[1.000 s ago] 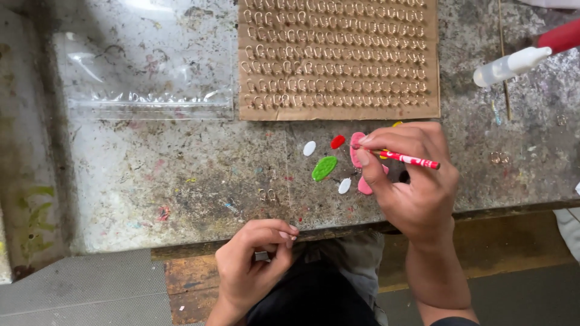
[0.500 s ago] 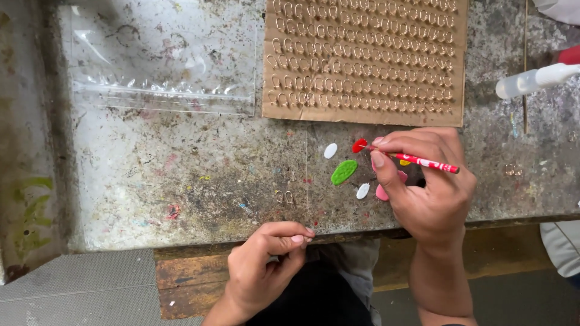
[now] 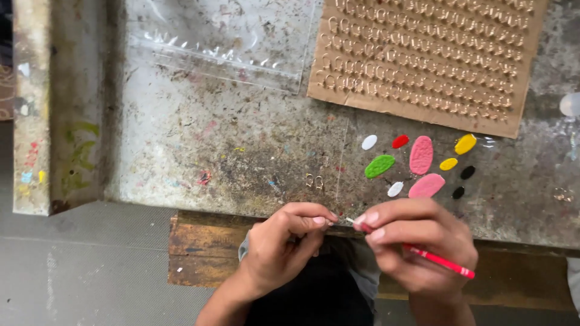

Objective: The person paints small metal rings using a fine brush and multiple paint colors. They repeatedly pick up a ring, apply paint, and place it on a cardboard tray. The person also wipes the brush on a tissue between applications.

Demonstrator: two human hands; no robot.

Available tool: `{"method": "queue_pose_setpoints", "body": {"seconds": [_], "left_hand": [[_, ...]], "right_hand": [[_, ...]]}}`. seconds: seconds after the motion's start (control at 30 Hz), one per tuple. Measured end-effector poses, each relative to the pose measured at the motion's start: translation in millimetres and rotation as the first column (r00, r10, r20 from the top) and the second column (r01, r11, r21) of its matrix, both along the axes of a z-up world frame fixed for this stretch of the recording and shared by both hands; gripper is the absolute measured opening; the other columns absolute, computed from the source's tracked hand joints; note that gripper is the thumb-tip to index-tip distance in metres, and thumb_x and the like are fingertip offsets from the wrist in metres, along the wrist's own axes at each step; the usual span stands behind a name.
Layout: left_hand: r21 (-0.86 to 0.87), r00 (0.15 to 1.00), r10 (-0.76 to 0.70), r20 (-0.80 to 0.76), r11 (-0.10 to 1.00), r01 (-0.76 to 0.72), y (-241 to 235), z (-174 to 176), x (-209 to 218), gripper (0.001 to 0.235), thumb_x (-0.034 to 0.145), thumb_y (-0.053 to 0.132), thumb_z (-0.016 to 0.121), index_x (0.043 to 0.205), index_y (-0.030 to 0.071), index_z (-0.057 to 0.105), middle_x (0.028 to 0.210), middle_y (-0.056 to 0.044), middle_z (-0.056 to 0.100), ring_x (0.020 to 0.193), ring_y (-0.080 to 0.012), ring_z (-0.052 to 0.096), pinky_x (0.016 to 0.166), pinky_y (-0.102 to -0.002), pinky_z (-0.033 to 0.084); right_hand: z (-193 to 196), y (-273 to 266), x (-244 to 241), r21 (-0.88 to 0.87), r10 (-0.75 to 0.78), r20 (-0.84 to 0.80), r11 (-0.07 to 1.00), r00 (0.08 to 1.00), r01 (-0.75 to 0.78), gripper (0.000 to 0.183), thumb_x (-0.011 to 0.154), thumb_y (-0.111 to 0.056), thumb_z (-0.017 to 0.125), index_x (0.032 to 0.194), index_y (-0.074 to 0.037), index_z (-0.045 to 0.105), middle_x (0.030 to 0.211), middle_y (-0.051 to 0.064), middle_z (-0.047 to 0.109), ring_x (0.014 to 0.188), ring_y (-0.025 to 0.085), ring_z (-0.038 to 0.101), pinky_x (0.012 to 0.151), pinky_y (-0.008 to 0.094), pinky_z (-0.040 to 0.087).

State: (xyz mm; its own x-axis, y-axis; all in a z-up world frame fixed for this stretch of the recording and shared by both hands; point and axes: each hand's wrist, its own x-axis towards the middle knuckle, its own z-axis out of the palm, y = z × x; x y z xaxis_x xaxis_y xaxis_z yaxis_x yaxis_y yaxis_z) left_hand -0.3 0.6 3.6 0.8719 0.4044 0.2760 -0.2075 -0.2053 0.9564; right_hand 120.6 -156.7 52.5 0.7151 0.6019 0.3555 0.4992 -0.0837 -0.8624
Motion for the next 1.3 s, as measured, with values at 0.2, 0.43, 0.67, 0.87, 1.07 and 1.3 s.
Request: {"method": "queue_pose_setpoints", "body": {"seconds": [0.2, 0.43, 0.67, 0.87, 1.07, 1.3], "left_hand": [[0.003, 1.000, -0.006, 0.008, 1.000, 0.006, -1.9, -1.0, -1.0, 0.012, 0.099, -0.001, 0.064, 0.103, 0.005, 0.054, 0.108, -0.018, 0.074, 0.079, -0.0165, 0.075, 0.063, -0.022, 0.056], [0.034, 1.000, -0.025, 0.014, 0.999, 0.024, -0.8, -1.1, 0.2, 0.012, 0.101, -0.001, 0.063, 0.106, 0.005, 0.054, 0.109, -0.019, 0.074, 0.082, -0.0195, 0.076, 0.067, -0.024, 0.058], [0.037, 0.999, -0.028, 0.026, 0.999, 0.027, -0.8, -2.5, 1.0, 0.012, 0.100, -0.002, 0.063, 0.107, 0.004, 0.055, 0.109, -0.021, 0.073, 0.092, -0.0240, 0.078, 0.074, -0.025, 0.060], [0.029, 0.999, -0.044, 0.017, 0.999, 0.043, 0.1, -3.1, 0.6, 0.011, 0.101, 0.000, 0.062, 0.107, 0.004, 0.054, 0.110, -0.021, 0.073, 0.093, -0.0253, 0.078, 0.077, -0.027, 0.060], [0.032, 0.999, -0.039, 0.024, 0.999, 0.038, 0.2, -4.2, 0.5, 0.012, 0.100, -0.001, 0.063, 0.107, 0.003, 0.054, 0.110, -0.021, 0.073, 0.094, -0.0256, 0.078, 0.076, -0.026, 0.061], [0.027, 0.998, -0.047, 0.034, 0.999, 0.046, 1.3, -3.1, 1.0, 0.010, 0.100, -0.001, 0.062, 0.106, 0.002, 0.054, 0.109, -0.023, 0.072, 0.093, -0.0268, 0.078, 0.076, -0.027, 0.061]], "right_hand": [[-12.3, 5.5, -13.8, 0.010, 0.043, 0.086, 0.999, 0.995, -0.044, 0.011, 0.088, -0.001, 0.068, 0.091, -0.004, 0.059, 0.085, 0.014, 0.067, 0.078, 0.024, 0.082, 0.074, 0.026, 0.071], [-14.8, 4.8, -12.3, -0.070, 0.028, 0.230, 0.997, 0.973, -0.012, 0.008, 0.089, -0.003, 0.069, 0.090, -0.005, 0.061, 0.086, 0.012, 0.073, 0.080, 0.019, 0.083, 0.075, 0.021, 0.066], [-15.9, 3.0, -13.3, -0.072, 0.063, 0.202, 0.996, 0.977, -0.050, 0.008, 0.088, -0.001, 0.071, 0.090, -0.003, 0.063, 0.088, 0.015, 0.074, 0.082, 0.022, 0.084, 0.077, 0.023, 0.068], [-15.3, 3.4, -13.2, -0.088, 0.066, 0.202, 0.995, 0.977, -0.049, 0.008, 0.087, -0.001, 0.072, 0.090, -0.003, 0.064, 0.088, 0.015, 0.074, 0.083, 0.022, 0.084, 0.078, 0.023, 0.069], [-18.1, 2.8, -12.7, -0.078, 0.069, 0.222, 0.996, 0.973, -0.053, 0.009, 0.087, -0.001, 0.072, 0.090, -0.002, 0.064, 0.088, 0.015, 0.075, 0.083, 0.022, 0.084, 0.079, 0.023, 0.068], [-17.4, 3.4, -11.3, -0.077, 0.085, 0.235, 0.995, 0.968, -0.068, 0.009, 0.087, -0.002, 0.072, 0.091, -0.002, 0.064, 0.088, 0.015, 0.075, 0.082, 0.022, 0.084, 0.078, 0.023, 0.069]]}}
